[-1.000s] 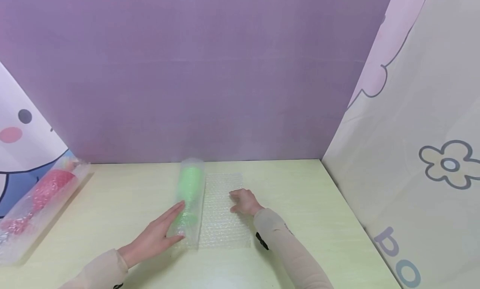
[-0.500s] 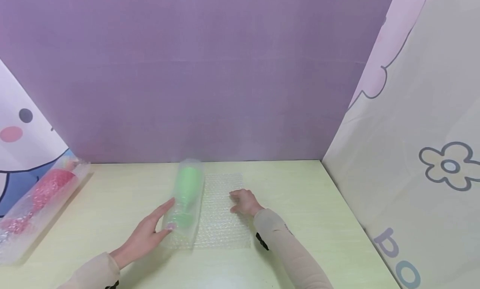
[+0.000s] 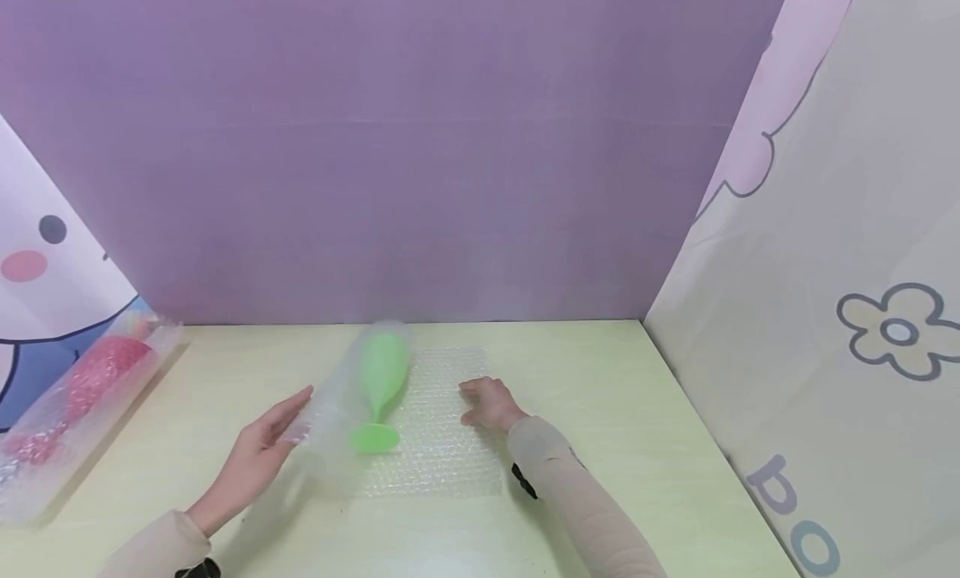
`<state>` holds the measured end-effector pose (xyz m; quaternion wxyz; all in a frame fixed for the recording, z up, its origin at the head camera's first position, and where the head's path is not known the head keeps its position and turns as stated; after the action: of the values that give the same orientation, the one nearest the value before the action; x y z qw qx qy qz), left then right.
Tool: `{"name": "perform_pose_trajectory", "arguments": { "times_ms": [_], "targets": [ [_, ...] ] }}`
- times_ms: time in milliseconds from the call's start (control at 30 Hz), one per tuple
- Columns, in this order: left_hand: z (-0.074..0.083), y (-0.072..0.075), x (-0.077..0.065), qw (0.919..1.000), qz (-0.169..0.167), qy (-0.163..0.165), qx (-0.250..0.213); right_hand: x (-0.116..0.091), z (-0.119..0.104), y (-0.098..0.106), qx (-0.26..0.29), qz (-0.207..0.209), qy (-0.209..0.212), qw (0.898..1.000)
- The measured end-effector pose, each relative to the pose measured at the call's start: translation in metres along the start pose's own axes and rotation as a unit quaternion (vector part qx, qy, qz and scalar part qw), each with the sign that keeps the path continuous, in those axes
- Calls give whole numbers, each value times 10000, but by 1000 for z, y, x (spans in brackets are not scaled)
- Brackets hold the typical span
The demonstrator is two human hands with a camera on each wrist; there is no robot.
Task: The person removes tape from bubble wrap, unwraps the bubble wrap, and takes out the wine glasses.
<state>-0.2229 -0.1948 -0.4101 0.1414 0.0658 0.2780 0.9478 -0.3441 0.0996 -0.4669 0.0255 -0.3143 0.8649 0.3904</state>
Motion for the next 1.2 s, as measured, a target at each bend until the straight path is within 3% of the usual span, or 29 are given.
{"name": "perform_pose_trajectory", "arguments": {
  "times_ms": [200,367,700,1033,1200],
  "targets": [
    [2,20,-8,9981,471,-211,345,1,-1,0,-57,-24,16,10000],
    [5,35,-18,9952,839,-419,288,1,0,0,-63,27,-31,10000],
    [-9,63,-34,9879,1302,458,712,-1,-3,0,-96,41,4,9999],
    [-29,77,-44,9896,1240,621,373,-1,-3,0,10,26,-51,10000],
    [-39,81,-49,9905,1108,668,475,0,-1,0,-52,22,-41,10000]
  ]
}}
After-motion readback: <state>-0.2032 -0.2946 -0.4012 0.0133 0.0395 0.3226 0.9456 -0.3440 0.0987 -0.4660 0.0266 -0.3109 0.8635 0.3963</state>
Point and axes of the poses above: each hand's wrist, its own x-axis towards the middle knuckle, its own y-axis out of the back of the hand, z = x × y, the point moved 6 cm from there along x, towards the middle knuckle, and after that the axes turned 15 degrees about -z, right-handed, at the moved point
